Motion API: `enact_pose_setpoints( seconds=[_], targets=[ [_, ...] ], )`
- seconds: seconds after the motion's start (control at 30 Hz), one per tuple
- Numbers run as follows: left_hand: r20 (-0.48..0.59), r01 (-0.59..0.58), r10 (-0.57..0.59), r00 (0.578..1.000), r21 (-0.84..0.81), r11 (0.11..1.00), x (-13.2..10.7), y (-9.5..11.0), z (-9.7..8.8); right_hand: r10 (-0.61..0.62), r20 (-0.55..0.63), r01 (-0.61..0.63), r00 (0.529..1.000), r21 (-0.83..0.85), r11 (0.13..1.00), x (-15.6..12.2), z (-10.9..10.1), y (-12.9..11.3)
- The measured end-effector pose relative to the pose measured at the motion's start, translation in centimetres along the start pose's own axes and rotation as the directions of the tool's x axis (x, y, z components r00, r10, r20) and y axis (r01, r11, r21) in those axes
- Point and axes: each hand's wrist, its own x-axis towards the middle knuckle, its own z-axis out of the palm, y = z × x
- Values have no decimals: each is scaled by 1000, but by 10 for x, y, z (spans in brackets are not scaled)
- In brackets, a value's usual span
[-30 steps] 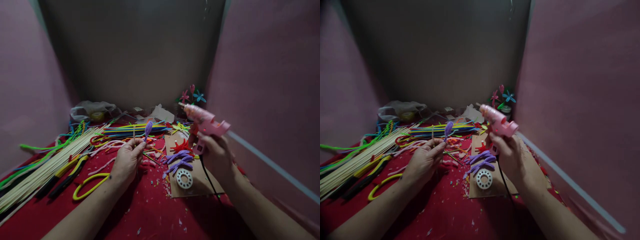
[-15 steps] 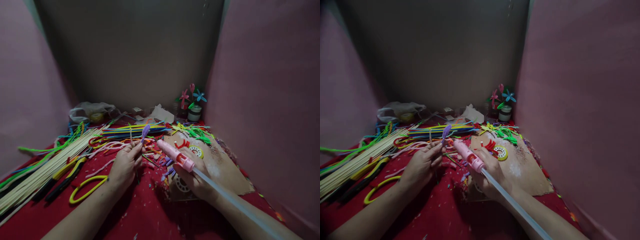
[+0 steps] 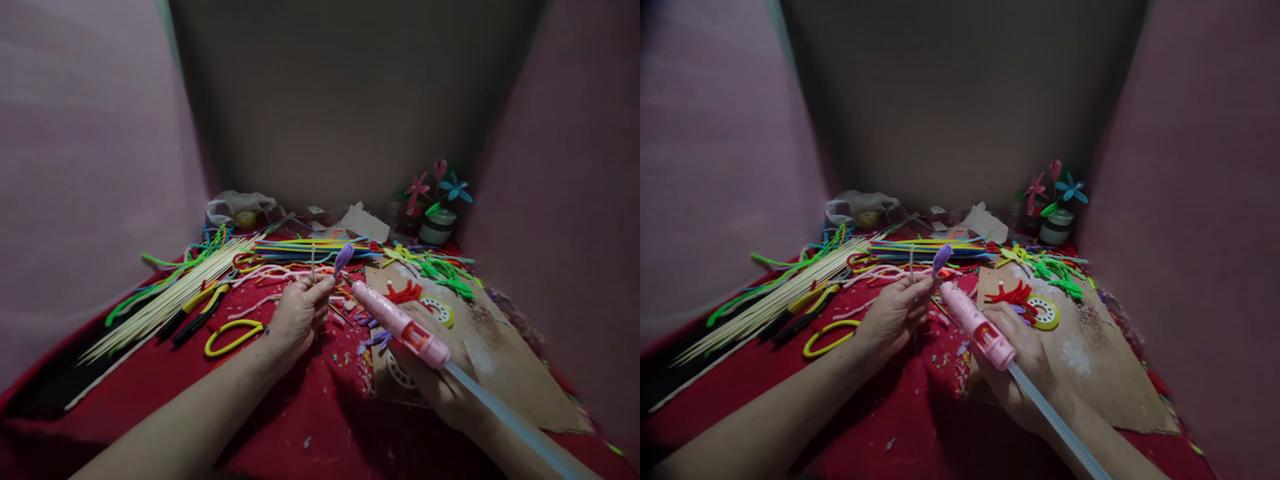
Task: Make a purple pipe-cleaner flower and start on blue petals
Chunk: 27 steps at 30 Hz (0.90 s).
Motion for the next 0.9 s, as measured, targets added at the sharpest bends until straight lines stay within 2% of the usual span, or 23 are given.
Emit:
enact_pose_setpoints(
  seconds=[0.3, 0.57, 0.9],
  targets=[
    [80, 33, -36, 996, 38, 999, -3, -1, -1, 8, 56, -8, 998, -4, 1000, 4, 2, -1],
    [65, 56, -56, 996, 15, 998, -3, 0, 0, -14, 105, 12, 994, 22, 1000, 5, 4, 1],
    [87, 39, -44, 995, 51, 998, -1, -2, -3, -27, 90, 21, 996, 65, 998, 2, 6, 6]
  ],
)
